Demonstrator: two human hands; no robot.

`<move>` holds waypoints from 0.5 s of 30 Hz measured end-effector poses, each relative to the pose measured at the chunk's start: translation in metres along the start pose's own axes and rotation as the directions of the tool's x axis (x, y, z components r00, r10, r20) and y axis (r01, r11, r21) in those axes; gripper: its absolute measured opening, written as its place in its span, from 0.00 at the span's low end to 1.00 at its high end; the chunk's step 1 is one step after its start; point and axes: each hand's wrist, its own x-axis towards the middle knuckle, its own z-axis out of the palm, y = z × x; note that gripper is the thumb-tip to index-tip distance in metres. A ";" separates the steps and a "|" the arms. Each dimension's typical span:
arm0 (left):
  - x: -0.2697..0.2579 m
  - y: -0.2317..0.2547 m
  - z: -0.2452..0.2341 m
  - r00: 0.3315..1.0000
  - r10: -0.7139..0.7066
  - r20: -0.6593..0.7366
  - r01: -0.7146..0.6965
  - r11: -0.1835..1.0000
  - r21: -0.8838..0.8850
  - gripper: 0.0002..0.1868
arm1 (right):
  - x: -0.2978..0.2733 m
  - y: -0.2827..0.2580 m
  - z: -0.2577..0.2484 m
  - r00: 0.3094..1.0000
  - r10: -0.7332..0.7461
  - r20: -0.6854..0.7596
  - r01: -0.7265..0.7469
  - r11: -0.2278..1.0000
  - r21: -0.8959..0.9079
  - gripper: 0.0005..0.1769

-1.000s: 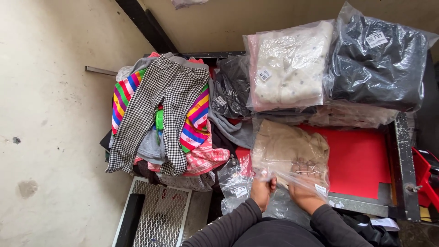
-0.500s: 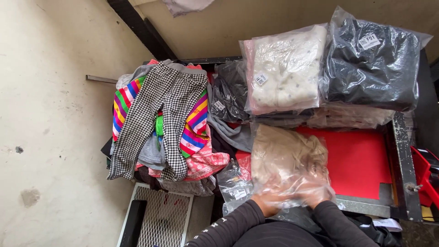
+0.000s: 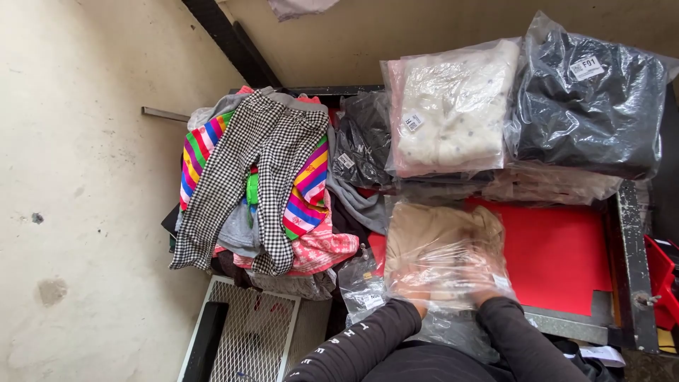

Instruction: Folding a sweatshirt and a pair of pants and placing them into plastic shipping bags for order fulfillment.

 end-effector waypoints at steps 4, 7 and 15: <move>-0.010 0.011 -0.031 0.994 0.039 0.106 -0.039 0.999 -0.006 0.13 | -0.004 0.006 -0.001 0.998 -0.039 -0.043 0.033 0.991 -0.127 0.52; -0.004 0.011 -0.048 0.986 0.050 0.160 -0.049 0.999 -0.010 0.11 | -0.011 -0.028 -0.034 0.995 -0.007 -0.095 0.013 0.998 0.059 0.58; -0.012 -0.001 -0.086 0.940 0.092 0.329 -0.088 0.996 -0.025 0.23 | 0.037 0.004 -0.014 0.996 0.047 -0.076 -0.055 0.992 -0.112 0.55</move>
